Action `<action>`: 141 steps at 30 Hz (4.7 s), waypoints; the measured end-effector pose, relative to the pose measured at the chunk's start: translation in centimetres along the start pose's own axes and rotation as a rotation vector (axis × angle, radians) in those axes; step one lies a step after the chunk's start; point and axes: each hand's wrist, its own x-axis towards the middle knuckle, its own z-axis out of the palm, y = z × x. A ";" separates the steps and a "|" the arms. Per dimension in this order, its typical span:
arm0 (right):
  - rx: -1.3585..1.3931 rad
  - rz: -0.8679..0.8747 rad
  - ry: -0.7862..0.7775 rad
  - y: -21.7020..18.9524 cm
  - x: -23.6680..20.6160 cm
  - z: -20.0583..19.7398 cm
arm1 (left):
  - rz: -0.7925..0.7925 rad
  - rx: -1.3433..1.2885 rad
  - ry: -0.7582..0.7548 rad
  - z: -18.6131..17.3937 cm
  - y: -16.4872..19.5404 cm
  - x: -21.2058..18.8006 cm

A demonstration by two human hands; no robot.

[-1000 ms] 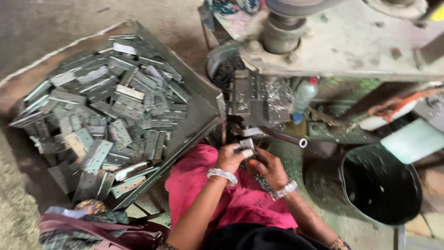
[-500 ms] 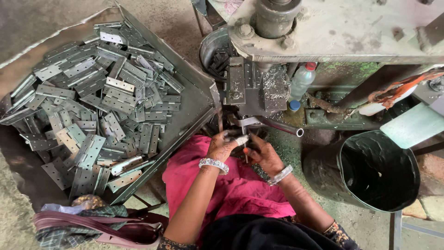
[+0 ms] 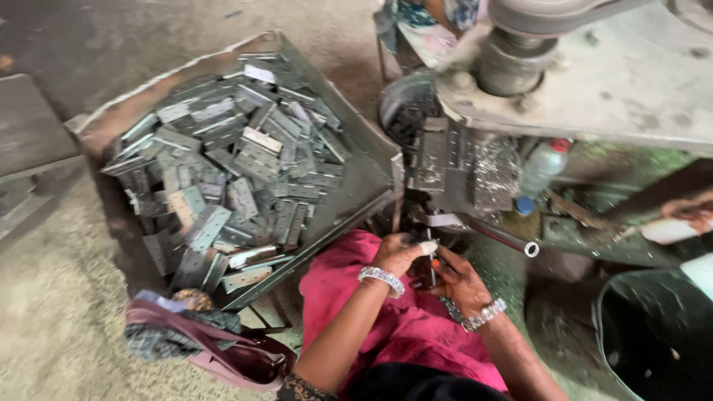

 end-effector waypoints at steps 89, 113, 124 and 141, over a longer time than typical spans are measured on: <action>-1.743 0.673 0.655 -4.1 -5.0 -4.7 | 0.231 1.645 0.140 9.9 6.4 15.2; -1.847 0.018 0.969 -10.2 -1.2 5.9 | 0.530 1.376 0.297 11.7 6.1 10.9; -1.869 0.573 0.700 -9.9 -1.4 3.5 | 0.318 1.571 0.046 8.3 4.4 6.5; -1.753 0.638 0.730 -2.6 -5.5 -2.9 | 0.303 1.686 0.144 10.0 5.1 10.2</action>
